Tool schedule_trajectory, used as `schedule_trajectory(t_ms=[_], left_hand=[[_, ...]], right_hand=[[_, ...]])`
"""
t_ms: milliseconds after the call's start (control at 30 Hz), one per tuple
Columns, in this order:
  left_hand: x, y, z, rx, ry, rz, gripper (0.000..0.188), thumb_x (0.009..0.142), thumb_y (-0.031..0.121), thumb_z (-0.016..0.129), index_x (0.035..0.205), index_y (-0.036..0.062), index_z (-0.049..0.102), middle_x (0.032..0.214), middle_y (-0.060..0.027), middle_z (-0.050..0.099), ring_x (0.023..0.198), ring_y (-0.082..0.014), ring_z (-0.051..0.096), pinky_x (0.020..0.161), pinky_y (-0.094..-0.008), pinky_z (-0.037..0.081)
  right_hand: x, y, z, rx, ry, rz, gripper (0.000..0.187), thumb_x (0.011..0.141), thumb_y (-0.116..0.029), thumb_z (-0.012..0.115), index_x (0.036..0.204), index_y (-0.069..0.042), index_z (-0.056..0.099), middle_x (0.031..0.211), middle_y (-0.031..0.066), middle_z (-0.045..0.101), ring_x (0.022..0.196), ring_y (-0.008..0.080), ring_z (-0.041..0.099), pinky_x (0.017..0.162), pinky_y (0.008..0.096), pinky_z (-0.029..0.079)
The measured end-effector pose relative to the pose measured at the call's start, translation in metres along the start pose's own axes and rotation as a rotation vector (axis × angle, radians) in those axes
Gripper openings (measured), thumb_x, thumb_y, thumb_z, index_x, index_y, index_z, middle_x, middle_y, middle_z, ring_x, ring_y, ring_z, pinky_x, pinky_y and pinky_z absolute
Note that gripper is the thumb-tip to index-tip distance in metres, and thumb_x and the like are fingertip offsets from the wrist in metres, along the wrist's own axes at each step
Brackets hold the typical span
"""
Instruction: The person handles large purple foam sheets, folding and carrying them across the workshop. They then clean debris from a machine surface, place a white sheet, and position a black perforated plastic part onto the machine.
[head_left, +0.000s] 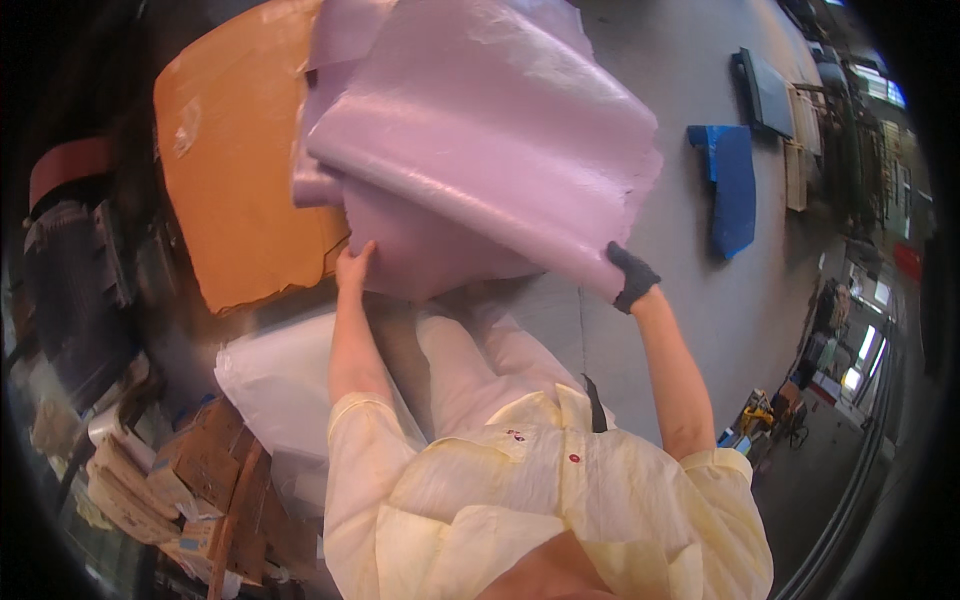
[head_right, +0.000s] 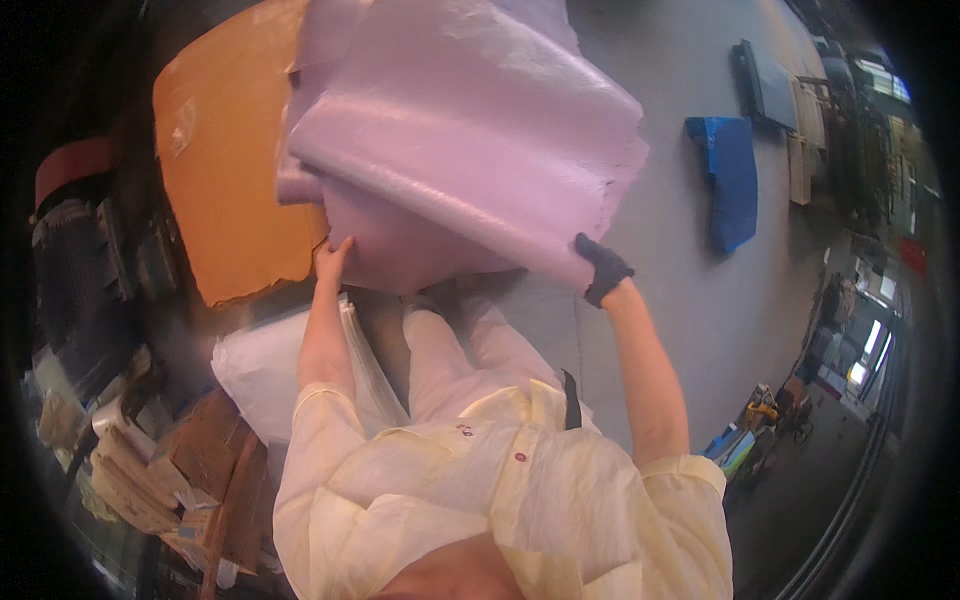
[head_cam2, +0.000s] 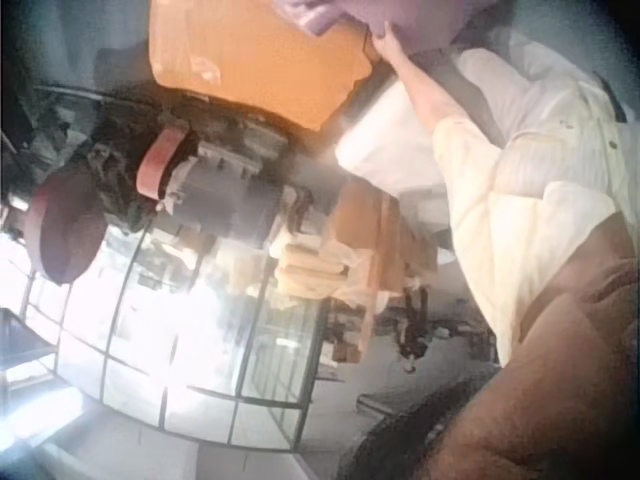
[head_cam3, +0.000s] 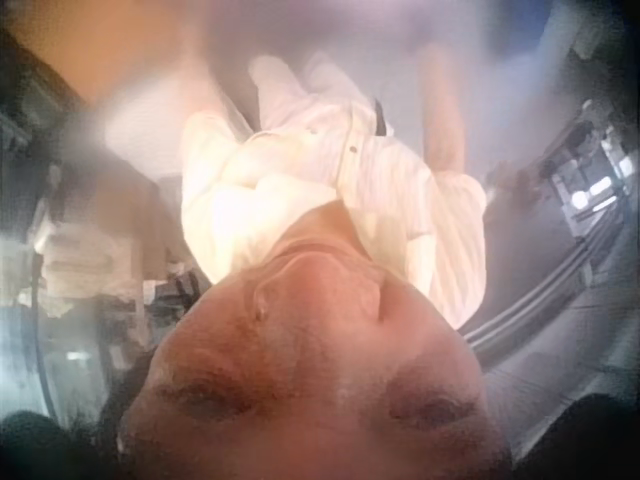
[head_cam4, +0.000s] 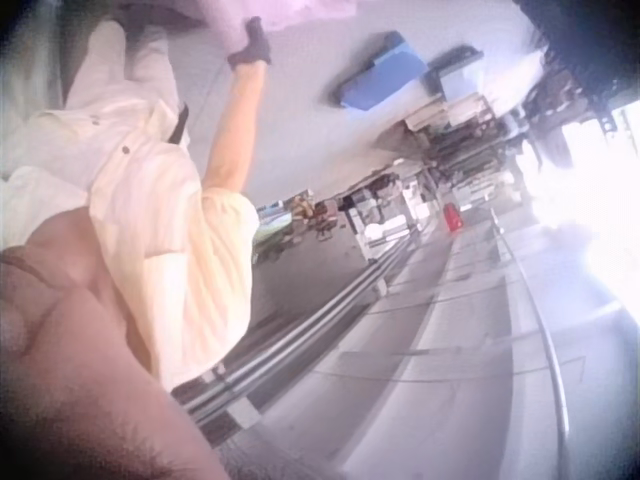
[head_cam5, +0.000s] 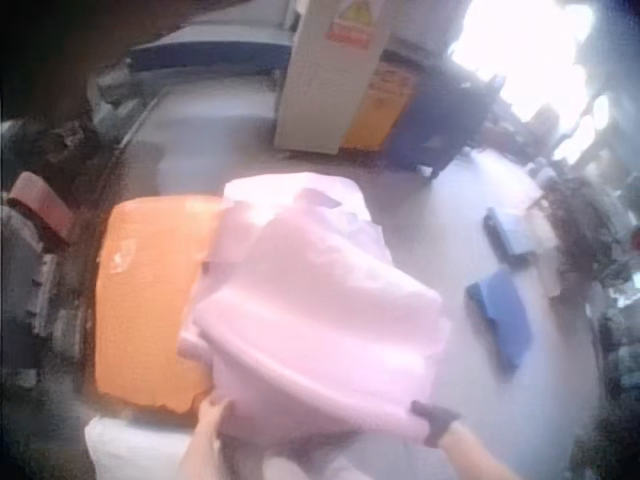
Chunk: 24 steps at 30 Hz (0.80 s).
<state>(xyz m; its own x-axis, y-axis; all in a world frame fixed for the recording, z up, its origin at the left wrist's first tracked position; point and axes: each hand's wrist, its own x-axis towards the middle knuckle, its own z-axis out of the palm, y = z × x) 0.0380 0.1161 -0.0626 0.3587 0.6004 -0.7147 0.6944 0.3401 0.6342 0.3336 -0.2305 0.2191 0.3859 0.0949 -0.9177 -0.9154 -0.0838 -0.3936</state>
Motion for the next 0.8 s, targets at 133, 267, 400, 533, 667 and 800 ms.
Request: schedule_trajectory(t_ms=[133, 267, 400, 533, 667, 800], left_hand=[[-0.014, 0.03, -0.015, -0.332, -0.204, -0.188, 0.07, 0.077, 0.046, 0.07, 0.123, -0.0045, 0.053, 0.115, -0.0145, 0.061, 0.103, -0.0257, 0.059, 0.089, -0.0359, 0.045], [-0.045, 0.075, -0.034, -0.411, -0.306, -0.261, 0.071, 0.082, 0.044, 0.066, 0.133, 0.0005, 0.042, 0.126, -0.0127, 0.053, 0.115, -0.0258, 0.051, 0.095, -0.0408, 0.042], [-0.078, 0.11, -0.041, -0.428, -0.387, -0.167, 0.065, 0.085, 0.041, 0.063, 0.132, 0.001, 0.043, 0.125, -0.0123, 0.054, 0.114, -0.0241, 0.052, 0.094, -0.0382, 0.043], [-0.096, 0.124, -0.045, -0.317, -0.389, -0.137, 0.06, 0.088, 0.04, 0.059, 0.131, 0.0009, 0.046, 0.123, -0.012, 0.056, 0.112, -0.023, 0.053, 0.093, -0.0381, 0.043], [-0.133, 0.109, -0.04, -0.341, -0.35, -0.155, 0.06, 0.088, 0.04, 0.059, 0.132, 0.0012, 0.045, 0.124, -0.0119, 0.055, 0.113, -0.0231, 0.053, 0.093, -0.0378, 0.043], [-0.197, 0.066, -0.025, -0.416, -0.285, -0.228, 0.061, 0.088, 0.041, 0.059, 0.132, 0.0015, 0.045, 0.124, -0.0119, 0.055, 0.113, -0.0233, 0.052, 0.093, -0.0376, 0.043]], right_hand=[[-0.018, 0.001, 0.012, -0.08, -0.116, -0.088, 0.039, 0.082, -0.02, 0.067, 0.113, 0.001, 0.056, 0.105, 0.0105, 0.063, 0.089, 0.0215, 0.063, 0.077, 0.0355, 0.052], [-0.052, -0.002, 0.011, -0.173, -0.078, -0.237, 0.047, 0.079, -0.018, 0.068, 0.117, 0.003, 0.053, 0.105, 0.0108, 0.062, 0.09, 0.0219, 0.062, 0.077, 0.0359, 0.052], [-0.109, -0.031, -0.022, -0.173, -0.017, -0.364, 0.049, 0.075, -0.016, 0.069, 0.117, 0.004, 0.053, 0.104, 0.0114, 0.061, 0.089, 0.0233, 0.062, 0.077, 0.0371, 0.052], [-0.178, -0.071, -0.082, -0.286, -0.034, -0.437, 0.053, 0.075, -0.02, 0.063, 0.119, 0.006, 0.052, 0.105, 0.0114, 0.06, 0.093, 0.0234, 0.06, 0.081, 0.0364, 0.049], [-0.231, -0.086, -0.14, -0.36, 0.051, -0.453, 0.053, 0.077, -0.025, 0.067, 0.118, 0.006, 0.053, 0.106, 0.0136, 0.061, 0.093, 0.025, 0.06, 0.082, 0.0371, 0.049], [-0.262, -0.08, -0.181, -0.44, 0.043, -0.43, 0.052, 0.074, -0.027, 0.068, 0.114, 0.005, 0.056, 0.102, 0.0113, 0.062, 0.089, 0.0232, 0.061, 0.079, 0.0356, 0.049]])
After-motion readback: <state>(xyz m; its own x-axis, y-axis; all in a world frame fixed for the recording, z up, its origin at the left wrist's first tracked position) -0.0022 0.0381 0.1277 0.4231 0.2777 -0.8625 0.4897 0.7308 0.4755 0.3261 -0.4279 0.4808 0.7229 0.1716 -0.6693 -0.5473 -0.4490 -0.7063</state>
